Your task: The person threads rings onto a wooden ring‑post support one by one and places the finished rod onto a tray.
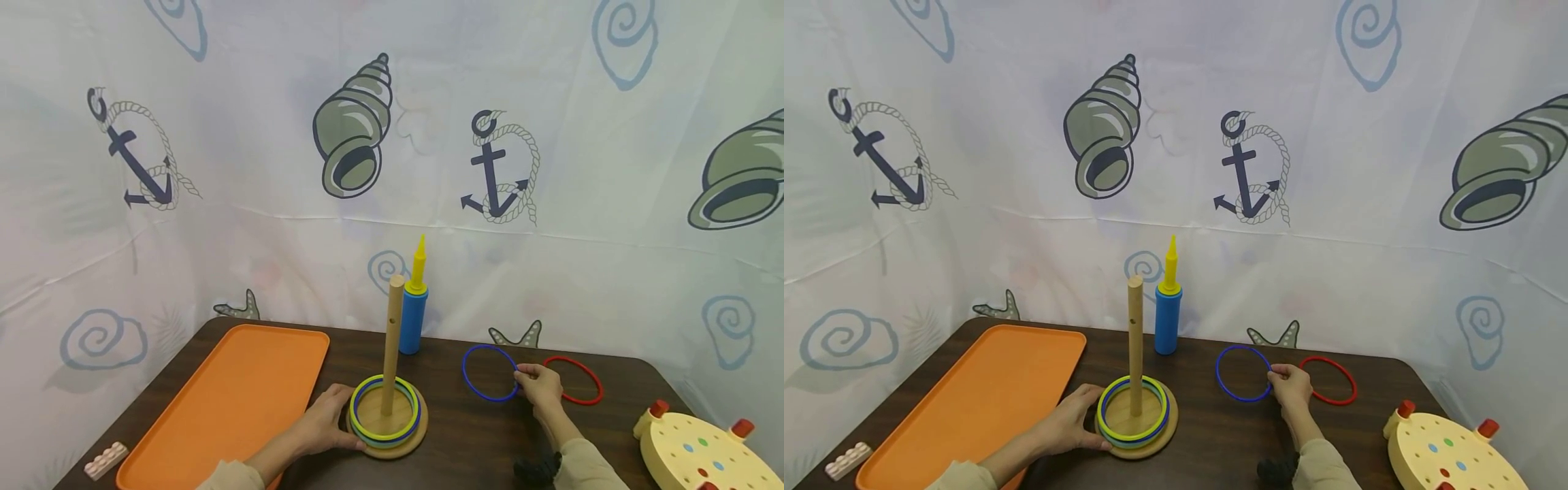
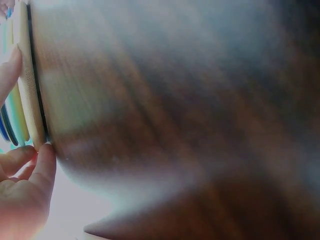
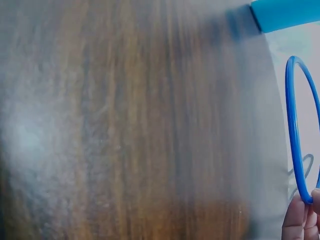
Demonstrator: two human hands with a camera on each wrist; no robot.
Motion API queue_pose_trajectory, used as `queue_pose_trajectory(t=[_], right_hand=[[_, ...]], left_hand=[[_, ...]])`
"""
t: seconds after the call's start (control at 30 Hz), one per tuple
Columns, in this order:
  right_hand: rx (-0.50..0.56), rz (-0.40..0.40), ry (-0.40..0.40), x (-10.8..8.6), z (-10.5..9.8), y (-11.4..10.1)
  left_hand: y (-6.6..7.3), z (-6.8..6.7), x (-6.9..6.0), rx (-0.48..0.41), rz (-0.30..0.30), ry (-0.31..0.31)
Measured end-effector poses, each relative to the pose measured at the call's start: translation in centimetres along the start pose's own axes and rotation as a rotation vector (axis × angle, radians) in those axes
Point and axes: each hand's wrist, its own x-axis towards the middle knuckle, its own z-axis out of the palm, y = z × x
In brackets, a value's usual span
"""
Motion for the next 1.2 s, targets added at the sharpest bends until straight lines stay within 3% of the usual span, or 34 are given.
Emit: queue_pose_trajectory(t=[0.2, 0.4, 0.7, 0.97, 1.2], right_hand=[[0.009, -0.039, 0.014, -0.4, -0.4, -1.0], [0.146, -0.041, -0.02, -0.8, -0.5, -2.6], [0.247, -0.053, -0.069, -1.5, -0.3, -5.4], [0.321, -0.097, -0.114, -2.5, 0.4, -9.0], [0.379, -0.148, -0.199, -3.9, 1.1, -13.1]], left_hand=[[0.1, 0.0, 0.0, -0.009, -0.013, 0.0], [0.0, -0.1, 0.0, -0.021, -0.02, -0.011], [0.0, 0.0, 0.0, -0.016, 0.001, -0.006], [0.0, 0.1, 0.1, -0.012, -0.01, -0.004], [-0.1, 0.2, 0.1, -0.008, -0.014, -0.001]])
